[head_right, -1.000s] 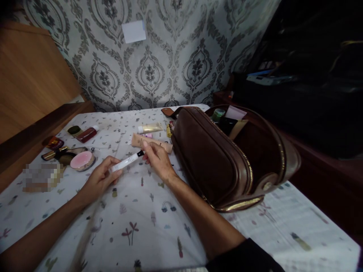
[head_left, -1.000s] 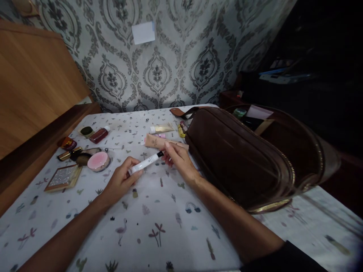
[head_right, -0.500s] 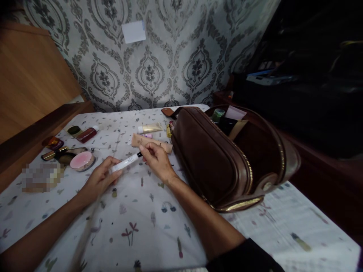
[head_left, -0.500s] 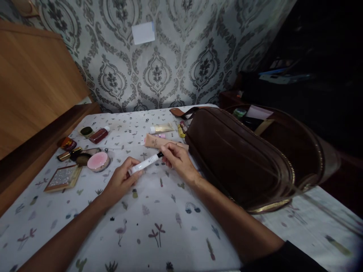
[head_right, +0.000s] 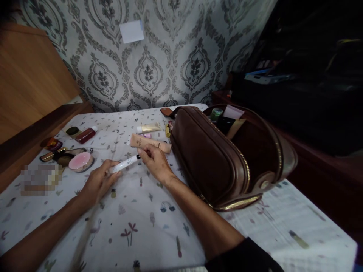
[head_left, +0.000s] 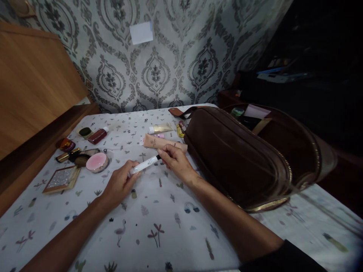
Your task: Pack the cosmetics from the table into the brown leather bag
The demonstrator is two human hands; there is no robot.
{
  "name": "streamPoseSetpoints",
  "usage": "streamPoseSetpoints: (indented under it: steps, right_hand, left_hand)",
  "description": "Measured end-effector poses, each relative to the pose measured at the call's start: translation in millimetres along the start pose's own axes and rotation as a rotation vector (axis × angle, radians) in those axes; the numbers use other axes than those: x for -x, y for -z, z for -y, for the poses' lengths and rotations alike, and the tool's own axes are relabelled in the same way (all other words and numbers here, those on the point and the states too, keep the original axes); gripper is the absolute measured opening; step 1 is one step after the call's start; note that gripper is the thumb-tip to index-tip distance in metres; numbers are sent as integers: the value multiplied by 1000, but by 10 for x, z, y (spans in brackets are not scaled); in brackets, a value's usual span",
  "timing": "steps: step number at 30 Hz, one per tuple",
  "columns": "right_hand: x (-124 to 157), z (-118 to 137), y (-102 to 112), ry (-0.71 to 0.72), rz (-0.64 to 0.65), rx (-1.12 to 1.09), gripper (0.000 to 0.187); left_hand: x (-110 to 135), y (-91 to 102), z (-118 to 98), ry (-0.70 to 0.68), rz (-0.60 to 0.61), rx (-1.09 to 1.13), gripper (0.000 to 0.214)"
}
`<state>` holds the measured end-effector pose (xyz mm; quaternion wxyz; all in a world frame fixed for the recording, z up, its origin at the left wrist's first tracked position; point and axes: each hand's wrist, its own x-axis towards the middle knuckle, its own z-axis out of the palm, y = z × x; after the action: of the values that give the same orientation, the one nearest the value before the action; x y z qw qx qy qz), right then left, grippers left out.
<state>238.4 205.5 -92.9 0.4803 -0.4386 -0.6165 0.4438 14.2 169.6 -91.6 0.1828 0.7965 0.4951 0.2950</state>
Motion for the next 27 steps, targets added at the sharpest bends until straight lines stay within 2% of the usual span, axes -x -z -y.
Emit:
streamPoseSetpoints:
  steps: [6, 10, 13, 18, 22, 24, 27]
  right_hand:
    - [-20, -77, -75, -51, -73, -96, 40]
    - [5, -49, -150, -61, -111, -244, 43]
    - [41, 27, -200, -74, -80, -370, 46]
    - [108, 150, -279, -95, -60, -547, 58]
    - [153, 185, -319, -212, 92, -643, 61]
    - [155, 187, -326, -259, 103, -680, 58]
    - [133, 202, -313, -318, 36, -765, 55]
  left_hand:
    - [-12, 25, -95, 23, 26, -38, 29]
    - [-13, 25, -67, -2, -37, -91, 34]
    - [-19, 32, 5, -33, -70, -96, 38]
    - [-10, 38, 125, 26, 32, -40, 41]
    - [-13, -21, 188, 72, 71, 61, 46]
    - [-33, -78, 194, 109, 8, 110, 46]
    - [-83, -146, 132, 123, -186, 153, 45]
